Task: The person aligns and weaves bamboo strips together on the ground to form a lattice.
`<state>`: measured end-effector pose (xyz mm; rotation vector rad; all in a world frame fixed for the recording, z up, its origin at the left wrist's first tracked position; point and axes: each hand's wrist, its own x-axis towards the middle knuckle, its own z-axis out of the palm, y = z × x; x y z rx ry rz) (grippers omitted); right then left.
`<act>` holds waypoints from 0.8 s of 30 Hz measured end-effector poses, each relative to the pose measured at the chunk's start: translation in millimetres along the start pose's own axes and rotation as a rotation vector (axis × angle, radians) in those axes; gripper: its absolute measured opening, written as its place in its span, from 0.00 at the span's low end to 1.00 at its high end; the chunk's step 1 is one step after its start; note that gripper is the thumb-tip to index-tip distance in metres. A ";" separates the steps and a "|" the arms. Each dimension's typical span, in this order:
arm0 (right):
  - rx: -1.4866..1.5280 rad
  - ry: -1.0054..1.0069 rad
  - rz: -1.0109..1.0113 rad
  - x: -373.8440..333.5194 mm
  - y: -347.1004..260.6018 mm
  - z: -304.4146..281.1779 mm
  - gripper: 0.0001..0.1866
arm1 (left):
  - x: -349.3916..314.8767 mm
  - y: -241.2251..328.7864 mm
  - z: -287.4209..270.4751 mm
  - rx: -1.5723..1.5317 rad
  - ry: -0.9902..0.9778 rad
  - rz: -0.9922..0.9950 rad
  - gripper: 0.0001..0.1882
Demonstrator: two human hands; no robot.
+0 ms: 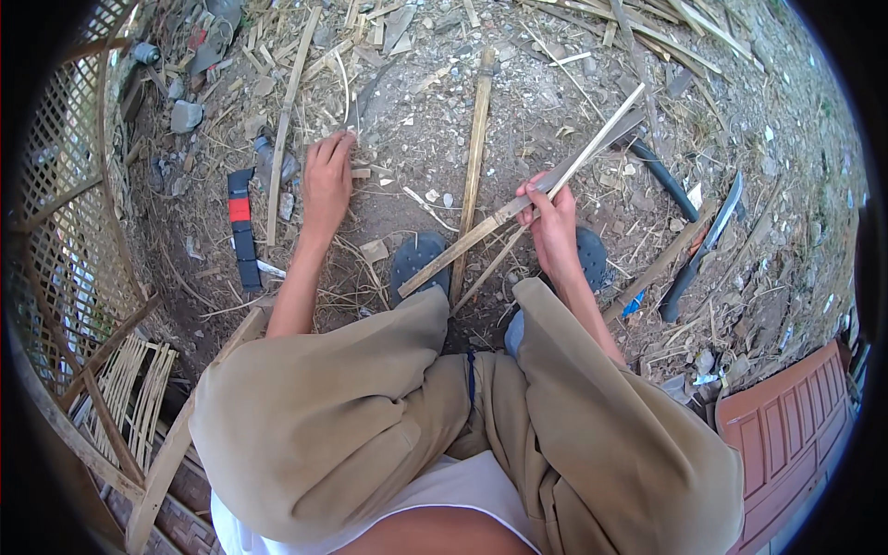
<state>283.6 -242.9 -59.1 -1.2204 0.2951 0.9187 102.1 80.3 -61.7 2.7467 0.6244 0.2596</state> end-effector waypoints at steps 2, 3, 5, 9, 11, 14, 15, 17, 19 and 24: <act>0.003 0.005 0.017 0.2 -3.2 0.7 0.08 | -44.5 -15.2 -9.2 -0.043 -0.049 -0.083 0.17; -0.005 -0.001 0.012 1.2 -2.6 0.1 0.08 | -66.9 -15.6 -19.2 -0.030 -0.080 -0.153 0.17; -0.026 -0.015 0.000 2.5 -3.1 -0.1 0.08 | -119.3 -19.4 -40.5 0.021 -0.131 -0.280 0.18; -0.057 -0.096 0.004 6.4 -10.6 3.0 0.08 | -205.6 -21.6 -74.3 0.208 -0.475 -0.524 0.22; -0.105 -0.143 0.021 9.6 -16.2 7.6 0.08 | -174.6 32.2 -106.2 0.392 -0.676 -0.688 0.24; -0.205 -0.261 0.021 19.5 -20.0 18.6 0.09 | -122.7 58.7 -114.1 0.279 -0.488 -0.642 0.27; -0.218 -0.286 0.044 19.0 -22.7 23.5 0.10 | -94.2 63.7 -105.6 0.028 -0.418 -0.555 0.26; -0.257 -0.333 0.048 15.4 -25.9 36.4 0.12 | -42.2 79.8 -81.3 -0.547 -0.380 -0.547 0.24; -0.351 -0.432 0.053 13.6 -16.9 54.5 0.13 | -8.4 95.2 -56.7 -1.045 -0.382 -0.595 0.22; -0.460 -0.497 -0.078 7.2 18.8 58.9 0.23 | 33.5 120.2 1.9 -1.566 -0.491 -0.591 0.23</act>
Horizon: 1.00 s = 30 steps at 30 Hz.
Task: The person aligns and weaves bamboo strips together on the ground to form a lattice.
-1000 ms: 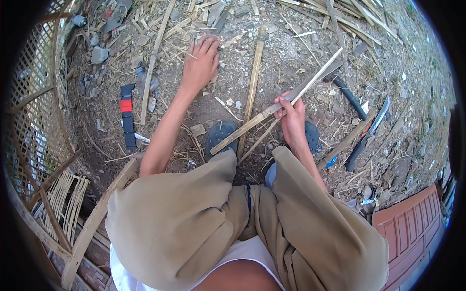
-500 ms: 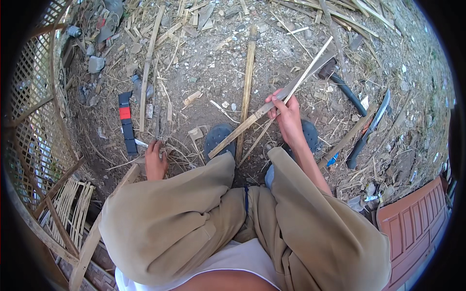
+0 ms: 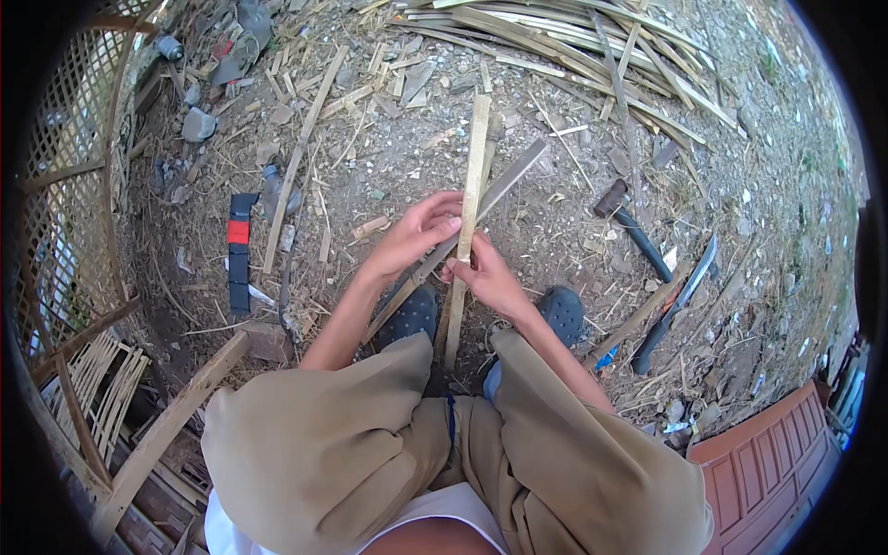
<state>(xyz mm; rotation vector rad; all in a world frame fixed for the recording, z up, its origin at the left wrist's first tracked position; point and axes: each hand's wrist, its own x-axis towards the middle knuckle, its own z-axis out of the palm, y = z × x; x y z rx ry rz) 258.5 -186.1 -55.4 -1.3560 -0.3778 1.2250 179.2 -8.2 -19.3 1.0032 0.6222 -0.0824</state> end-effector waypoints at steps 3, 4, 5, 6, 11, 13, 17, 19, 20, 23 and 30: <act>-0.009 0.085 0.058 -3.1 -11.1 -6.0 0.27 | 12.6 -12.8 -4.3 0.028 -0.120 -0.052 0.23; -0.033 0.119 0.061 -5.3 -11.6 -8.4 0.26 | 14.4 -17.9 -5.6 0.081 -0.102 -0.019 0.22; -0.050 0.187 0.043 -5.4 -12.9 -11.5 0.23 | 16.7 -22.2 -7.8 0.135 -0.084 0.013 0.22; -0.066 0.254 0.026 -3.9 -15.1 -15.3 0.21 | 18.6 -26.0 -10.9 0.190 -0.064 0.045 0.22; -0.254 0.478 -0.038 7.3 -20.2 -40.3 0.18 | 24.5 -30.5 -15.5 0.196 0.175 0.059 0.20; -0.416 0.508 -0.069 13.8 -28.6 -45.0 0.18 | 31.0 -37.6 -24.5 0.284 0.301 0.131 0.20; -0.596 0.562 -0.127 17.7 -46.4 -41.9 0.17 | 40.4 -44.9 -34.7 0.364 0.439 0.281 0.20; -0.610 0.591 -0.085 17.1 -55.8 -37.1 0.17 | 45.5 -42.0 -35.2 0.357 0.448 0.278 0.20; -0.639 0.587 -0.117 18.5 -55.9 -36.8 0.17 | 46.7 -40.2 -35.1 0.355 0.455 0.277 0.20; -0.718 0.588 -0.193 24.2 -54.6 -41.4 0.17 | 50.8 -30.2 -21.2 0.265 0.373 0.268 0.21; -0.275 0.487 -0.122 35.3 -55.8 -68.1 0.11 | 63.6 6.8 14.4 0.084 0.200 0.205 0.18</act>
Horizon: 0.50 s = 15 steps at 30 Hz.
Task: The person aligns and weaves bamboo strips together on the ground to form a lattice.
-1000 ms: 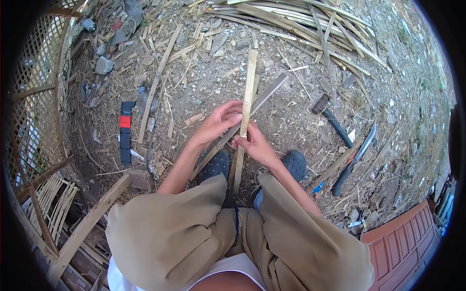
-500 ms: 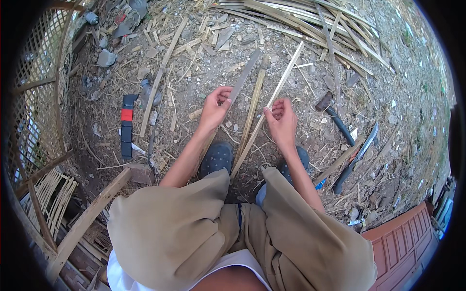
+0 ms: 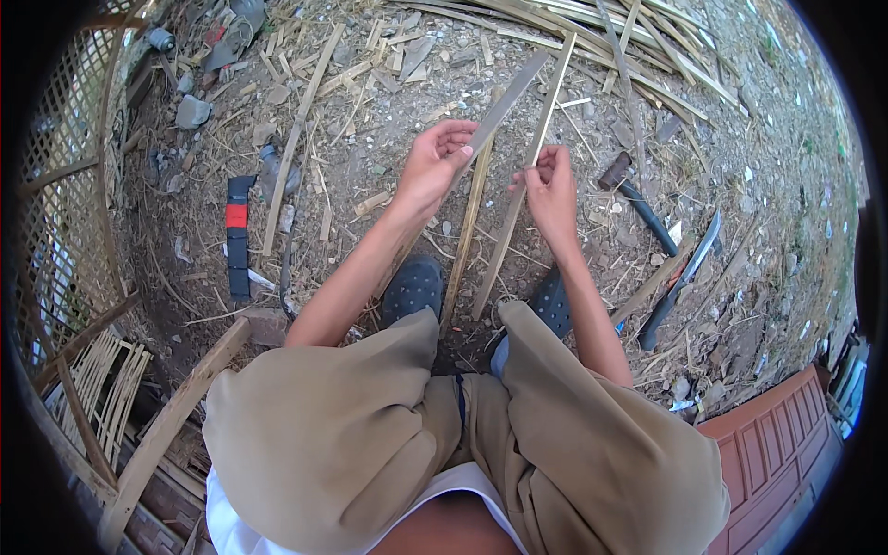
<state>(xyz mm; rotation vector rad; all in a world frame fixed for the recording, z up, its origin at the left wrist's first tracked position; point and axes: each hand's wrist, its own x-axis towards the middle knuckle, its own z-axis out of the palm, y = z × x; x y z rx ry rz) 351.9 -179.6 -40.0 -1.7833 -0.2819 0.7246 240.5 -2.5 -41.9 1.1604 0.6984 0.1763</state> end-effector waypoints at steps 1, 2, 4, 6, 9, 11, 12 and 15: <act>0.090 -0.001 0.015 1.9 -3.6 -3.2 0.10 | 4.2 6.7 3.3 0.005 -0.018 -0.001 0.17; 0.178 -0.003 0.031 3.8 -4.8 -6.1 0.10 | 7.6 13.4 6.1 0.009 -0.034 -0.004 0.17; 0.405 -0.045 0.099 5.2 -3.8 -14.4 0.08 | 14.5 26.7 11.5 -0.042 -0.023 0.004 0.16; 0.659 -0.073 0.176 3.9 -7.8 -19.8 0.08 | 16.9 35.0 15.6 -0.051 -0.016 0.025 0.17; 0.706 -0.092 0.174 -3.0 -9.7 -18.7 0.10 | 18.4 37.8 17.8 -0.015 -0.022 0.072 0.18; 0.740 -0.091 0.160 -9.8 -12.1 -17.6 0.10 | 15.6 36.3 15.3 -0.016 -0.043 0.088 0.18; 0.763 -0.086 0.154 -12.7 -14.6 -17.9 0.10 | 14.2 36.0 12.8 -0.004 -0.023 0.092 0.18; 0.804 -0.044 0.092 -18.9 -24.6 -34.3 0.11 | 10.7 44.3 2.6 -0.006 0.014 0.094 0.19</act>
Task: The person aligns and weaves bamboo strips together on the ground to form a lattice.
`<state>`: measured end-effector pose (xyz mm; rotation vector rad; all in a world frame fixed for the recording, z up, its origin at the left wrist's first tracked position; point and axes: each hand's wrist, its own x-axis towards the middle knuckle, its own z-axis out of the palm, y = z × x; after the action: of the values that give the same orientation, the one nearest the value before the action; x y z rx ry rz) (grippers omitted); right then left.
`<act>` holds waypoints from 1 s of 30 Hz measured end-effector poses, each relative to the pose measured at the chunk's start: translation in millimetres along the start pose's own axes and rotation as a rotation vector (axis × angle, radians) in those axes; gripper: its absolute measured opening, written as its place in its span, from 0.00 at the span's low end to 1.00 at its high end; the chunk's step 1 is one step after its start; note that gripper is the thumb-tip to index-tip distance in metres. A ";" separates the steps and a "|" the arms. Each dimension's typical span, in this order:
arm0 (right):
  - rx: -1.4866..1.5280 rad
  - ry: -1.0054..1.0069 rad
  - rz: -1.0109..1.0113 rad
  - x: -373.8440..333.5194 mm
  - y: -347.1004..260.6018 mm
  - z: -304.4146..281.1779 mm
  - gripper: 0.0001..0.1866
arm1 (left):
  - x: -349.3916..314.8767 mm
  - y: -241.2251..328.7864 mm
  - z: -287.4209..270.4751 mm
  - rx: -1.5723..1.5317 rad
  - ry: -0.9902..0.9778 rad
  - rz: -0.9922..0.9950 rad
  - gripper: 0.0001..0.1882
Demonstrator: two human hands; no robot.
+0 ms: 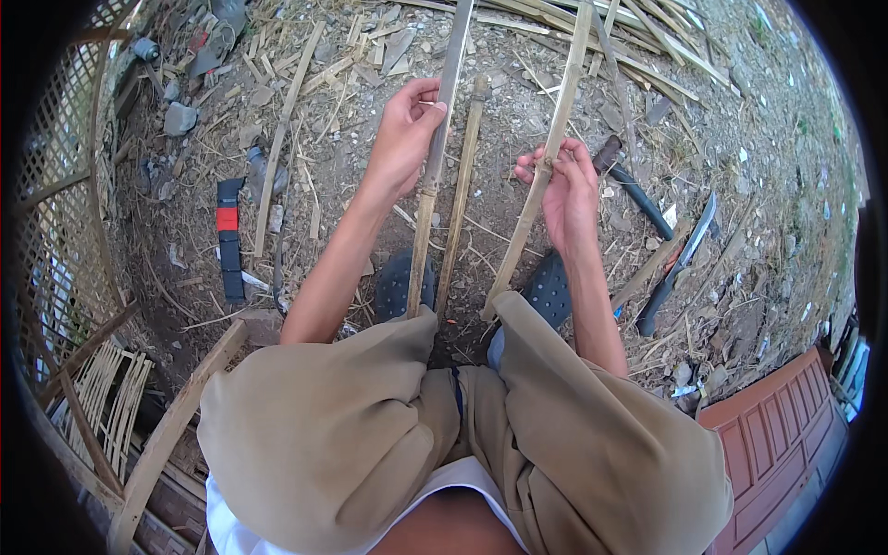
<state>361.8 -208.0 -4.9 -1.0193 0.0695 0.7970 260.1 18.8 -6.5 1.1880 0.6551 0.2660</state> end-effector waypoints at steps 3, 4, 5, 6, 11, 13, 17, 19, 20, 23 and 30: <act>-0.011 0.011 -0.110 -8.8 -35.9 -20.4 0.13 | 1.8 9.5 -6.3 -0.033 0.097 -0.023 0.17; 0.007 -0.007 -0.138 -8.6 -47.1 -24.2 0.13 | 3.7 12.1 -12.8 -0.011 0.104 -0.031 0.16; 0.024 -0.025 -0.166 -8.2 -53.7 -25.3 0.13 | 3.2 12.2 -15.7 -0.073 0.068 -0.067 0.16; -0.032 -0.019 -0.151 -7.3 -53.6 -23.0 0.13 | 2.0 12.1 -18.4 -0.135 0.032 -0.102 0.16; -0.039 -0.098 -0.008 -1.8 -15.0 20.2 0.13 | -1.2 23.9 9.1 -0.032 -0.228 -0.134 0.22; -0.083 -0.092 0.051 0.5 5.4 33.6 0.11 | -1.2 23.7 21.5 -0.015 -0.262 -0.141 0.23; -0.430 -0.112 0.056 0.1 29.3 44.3 0.10 | -2.6 15.9 29.3 0.044 -0.224 -0.159 0.18; -0.465 -0.133 0.027 3.5 36.7 43.6 0.11 | -1.4 14.3 22.8 0.082 -0.189 -0.136 0.18; -0.472 -0.148 0.042 5.0 36.8 43.1 0.11 | -1.3 16.0 20.4 0.108 -0.182 -0.139 0.17; -0.609 -0.201 0.019 11.2 28.3 43.5 0.11 | 1.4 26.8 17.6 0.142 -0.170 -0.159 0.16; -0.928 -0.327 0.027 30.2 -19.5 46.1 0.10 | 1.7 58.7 35.3 0.046 -0.219 -0.292 0.13</act>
<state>381.8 -160.3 22.5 -1.7349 -0.6211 1.0353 291.0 14.2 54.5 1.1293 0.6350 -0.1240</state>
